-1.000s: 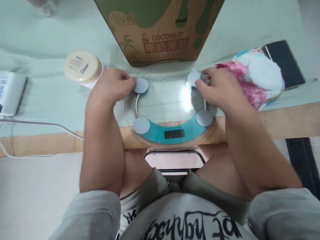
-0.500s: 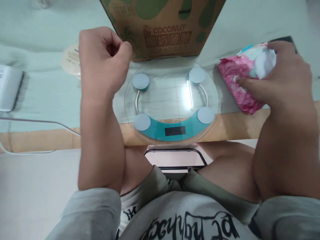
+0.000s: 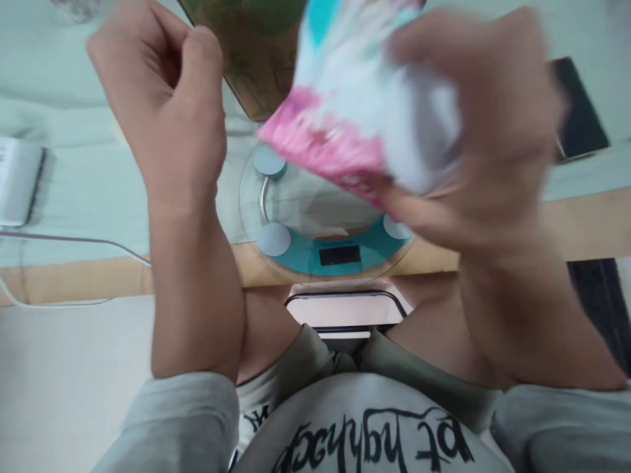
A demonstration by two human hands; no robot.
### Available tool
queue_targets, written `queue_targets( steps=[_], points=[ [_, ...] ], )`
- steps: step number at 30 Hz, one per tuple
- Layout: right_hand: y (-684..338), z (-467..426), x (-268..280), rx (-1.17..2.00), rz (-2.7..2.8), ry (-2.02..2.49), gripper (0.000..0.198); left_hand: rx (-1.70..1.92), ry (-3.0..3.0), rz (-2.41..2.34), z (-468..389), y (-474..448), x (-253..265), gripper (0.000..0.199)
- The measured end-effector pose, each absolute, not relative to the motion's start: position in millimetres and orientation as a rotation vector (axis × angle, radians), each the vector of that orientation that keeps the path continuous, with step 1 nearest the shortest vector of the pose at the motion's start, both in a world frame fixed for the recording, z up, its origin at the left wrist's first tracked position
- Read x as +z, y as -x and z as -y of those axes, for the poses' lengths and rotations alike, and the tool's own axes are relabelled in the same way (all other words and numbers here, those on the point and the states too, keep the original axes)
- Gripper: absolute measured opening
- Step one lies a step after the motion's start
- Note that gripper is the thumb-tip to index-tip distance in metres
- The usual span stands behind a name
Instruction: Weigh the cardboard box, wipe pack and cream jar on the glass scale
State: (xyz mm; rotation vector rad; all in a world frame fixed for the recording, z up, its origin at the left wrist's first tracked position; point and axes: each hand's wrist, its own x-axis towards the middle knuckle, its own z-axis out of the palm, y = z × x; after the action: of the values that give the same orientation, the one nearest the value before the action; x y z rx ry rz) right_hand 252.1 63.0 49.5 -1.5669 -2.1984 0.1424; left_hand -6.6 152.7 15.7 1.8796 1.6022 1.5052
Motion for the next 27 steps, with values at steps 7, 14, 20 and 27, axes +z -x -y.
queue_targets(
  steps=[7, 14, 20, 27],
  points=[
    [-227.1, -77.0, 22.3, 0.284, 2.657, 1.298, 0.074, 1.452, -2.008, -1.361, -129.7, -12.0, 16.8, 0.021],
    [-234.5, -95.8, -1.4, 0.611, 2.147, 1.436, 0.045, 1.056, -2.161, -1.327, -112.5, -56.4, 2.9, 0.021],
    [-231.9, -95.1, -10.2, 0.634, 2.170, 1.400, 0.043, 1.052, -2.077, -1.324, -116.1, -59.5, -8.6, 0.020],
    [-227.4, -74.0, 7.1, 0.433, 2.498, 1.334, 0.072, 1.641, -1.783, -1.207, -140.3, -31.4, -3.9, 0.014]
  ],
)
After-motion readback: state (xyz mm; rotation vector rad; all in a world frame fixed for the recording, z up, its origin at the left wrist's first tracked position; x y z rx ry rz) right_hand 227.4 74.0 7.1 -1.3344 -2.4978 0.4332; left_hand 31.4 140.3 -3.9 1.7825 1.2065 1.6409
